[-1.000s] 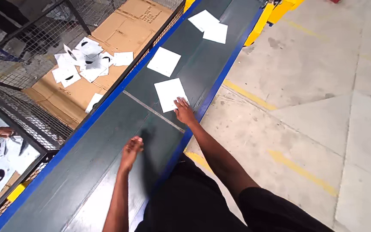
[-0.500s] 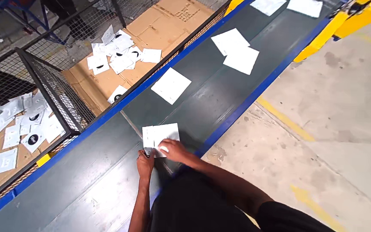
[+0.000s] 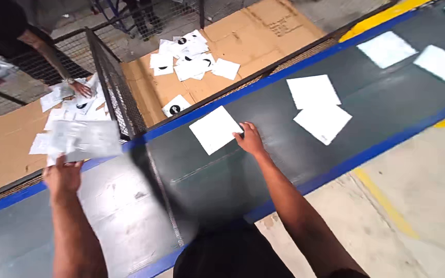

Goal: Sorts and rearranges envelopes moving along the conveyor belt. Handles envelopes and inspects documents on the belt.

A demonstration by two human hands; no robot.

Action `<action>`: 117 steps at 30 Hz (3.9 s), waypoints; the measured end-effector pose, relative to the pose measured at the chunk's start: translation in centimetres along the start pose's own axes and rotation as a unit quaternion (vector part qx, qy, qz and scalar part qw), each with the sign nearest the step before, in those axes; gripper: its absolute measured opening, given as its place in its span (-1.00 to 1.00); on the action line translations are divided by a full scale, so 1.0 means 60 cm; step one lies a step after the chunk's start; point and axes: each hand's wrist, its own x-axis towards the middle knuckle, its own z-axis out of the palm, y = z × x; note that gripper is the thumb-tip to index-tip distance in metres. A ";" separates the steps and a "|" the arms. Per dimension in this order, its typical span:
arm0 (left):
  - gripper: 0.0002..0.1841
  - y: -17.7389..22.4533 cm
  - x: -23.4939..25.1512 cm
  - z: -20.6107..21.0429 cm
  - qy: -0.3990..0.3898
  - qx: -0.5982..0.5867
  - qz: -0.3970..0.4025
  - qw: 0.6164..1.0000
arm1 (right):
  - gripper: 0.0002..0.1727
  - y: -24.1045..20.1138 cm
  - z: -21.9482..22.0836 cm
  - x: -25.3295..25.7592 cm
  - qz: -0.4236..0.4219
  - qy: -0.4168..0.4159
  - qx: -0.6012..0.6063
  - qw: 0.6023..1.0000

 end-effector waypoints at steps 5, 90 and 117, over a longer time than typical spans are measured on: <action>-0.22 -0.093 -0.012 0.040 -0.005 0.202 -0.023 0.979 | 0.27 -0.083 0.074 -0.002 0.036 -0.054 -0.083 0.994; 0.08 -0.281 -0.122 0.368 -0.434 0.560 0.165 0.686 | -0.05 -0.009 0.021 -0.297 -0.001 -0.117 -0.073 0.990; 0.22 -0.300 -0.396 0.275 -0.379 0.610 0.109 0.687 | -0.45 -0.043 -0.002 -0.166 -0.063 -0.032 0.043 0.997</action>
